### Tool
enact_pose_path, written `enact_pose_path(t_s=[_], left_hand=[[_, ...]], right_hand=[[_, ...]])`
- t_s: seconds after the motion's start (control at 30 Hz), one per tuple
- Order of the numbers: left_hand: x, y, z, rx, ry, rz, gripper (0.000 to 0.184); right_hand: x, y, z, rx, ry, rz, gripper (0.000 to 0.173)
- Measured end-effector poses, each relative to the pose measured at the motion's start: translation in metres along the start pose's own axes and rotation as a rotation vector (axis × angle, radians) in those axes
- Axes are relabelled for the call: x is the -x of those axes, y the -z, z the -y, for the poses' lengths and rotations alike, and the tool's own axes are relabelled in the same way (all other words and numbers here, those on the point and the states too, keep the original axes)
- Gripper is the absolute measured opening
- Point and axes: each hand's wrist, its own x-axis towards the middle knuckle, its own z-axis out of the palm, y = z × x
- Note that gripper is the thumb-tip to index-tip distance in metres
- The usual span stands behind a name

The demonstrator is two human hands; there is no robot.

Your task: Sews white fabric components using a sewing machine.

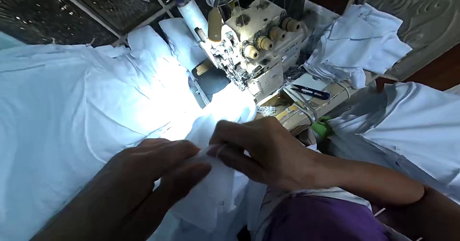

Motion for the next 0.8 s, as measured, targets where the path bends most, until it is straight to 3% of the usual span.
enact_pose_path(t_s=[0.13,0.23,0.37,0.53,0.7,0.8], left_hand=[[0.006,0.015,0.005,-0.420,0.080,-0.037,0.045],[0.003,0.039,0.019,-0.430,0.251,0.011,0.030],[0.004,0.064,0.047,-0.165,0.235,-0.072,0.019],[0.009,0.074,0.088,0.362,0.093,-0.279,0.010],[0.008,0.075,0.101,0.479,0.086,-0.254,0.011],[-0.001,0.071,0.076,0.420,0.146,-0.259,0.019]], right_hand=[[-0.014,0.000,-0.034,-0.004,-0.079,0.121,0.016],[-0.017,0.014,-0.072,0.175,-0.093,0.214,0.024],[-0.018,0.030,-0.125,0.455,-0.119,0.194,0.014],[-0.023,0.021,-0.146,0.415,-0.100,0.002,0.015],[-0.036,-0.003,-0.133,0.307,0.034,-0.124,0.013],[-0.044,-0.016,-0.127,0.253,0.122,-0.160,0.013]])
